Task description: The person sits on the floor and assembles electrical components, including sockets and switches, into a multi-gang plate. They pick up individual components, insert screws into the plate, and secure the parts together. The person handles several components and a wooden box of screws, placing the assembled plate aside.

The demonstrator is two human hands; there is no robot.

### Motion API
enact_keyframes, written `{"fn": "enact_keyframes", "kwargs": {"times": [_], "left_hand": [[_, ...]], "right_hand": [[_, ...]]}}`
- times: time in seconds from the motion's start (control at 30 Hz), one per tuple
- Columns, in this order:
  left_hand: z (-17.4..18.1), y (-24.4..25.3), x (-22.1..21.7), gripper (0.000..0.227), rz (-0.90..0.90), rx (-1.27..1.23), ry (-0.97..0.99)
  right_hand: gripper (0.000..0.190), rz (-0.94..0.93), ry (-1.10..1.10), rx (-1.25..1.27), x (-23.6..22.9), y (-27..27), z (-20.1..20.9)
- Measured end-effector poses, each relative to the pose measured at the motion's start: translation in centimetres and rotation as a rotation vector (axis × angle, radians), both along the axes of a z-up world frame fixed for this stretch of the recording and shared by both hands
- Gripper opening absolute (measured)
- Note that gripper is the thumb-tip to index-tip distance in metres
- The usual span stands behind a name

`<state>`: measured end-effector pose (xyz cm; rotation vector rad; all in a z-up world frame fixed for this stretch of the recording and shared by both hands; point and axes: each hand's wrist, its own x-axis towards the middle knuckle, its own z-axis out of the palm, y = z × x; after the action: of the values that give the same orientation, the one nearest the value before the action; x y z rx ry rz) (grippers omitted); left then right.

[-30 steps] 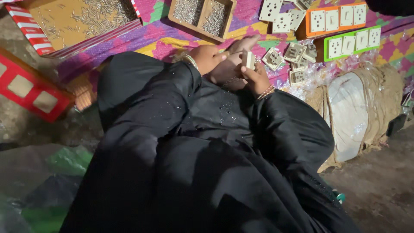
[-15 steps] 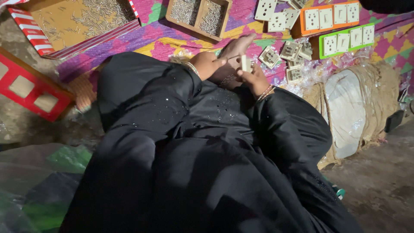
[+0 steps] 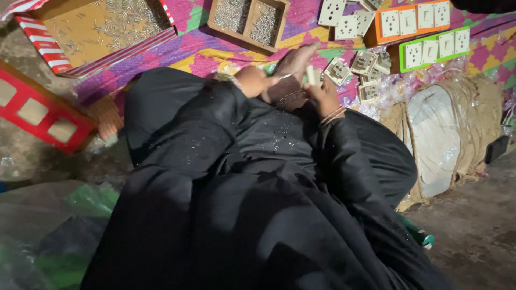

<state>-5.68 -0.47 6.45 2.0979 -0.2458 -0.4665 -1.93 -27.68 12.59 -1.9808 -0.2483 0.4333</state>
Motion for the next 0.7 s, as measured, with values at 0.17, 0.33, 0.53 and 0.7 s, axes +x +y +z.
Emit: {"fn": "enact_keyframes", "kwargs": {"times": [0.17,0.33,0.53,0.7], "left_hand": [[-0.2,1.9,-1.0,0.059,0.336,0.036,0.273],[2.0,2.2,-1.1,0.057,0.46,0.012,0.056],[2.9,2.3,-1.3,0.054,0.441,0.07,0.017],[2.7,2.1,-1.4,0.054,0.44,0.089,-0.014]], "right_hand": [[0.063,-0.154,0.197,0.129,0.2,-0.6,0.4],[0.066,-0.062,0.598,0.852,-1.5,0.4,2.9],[0.067,0.064,0.676,1.066,-2.3,2.0,4.9],[0.066,0.053,0.647,1.083,-2.4,2.2,5.2]]}}
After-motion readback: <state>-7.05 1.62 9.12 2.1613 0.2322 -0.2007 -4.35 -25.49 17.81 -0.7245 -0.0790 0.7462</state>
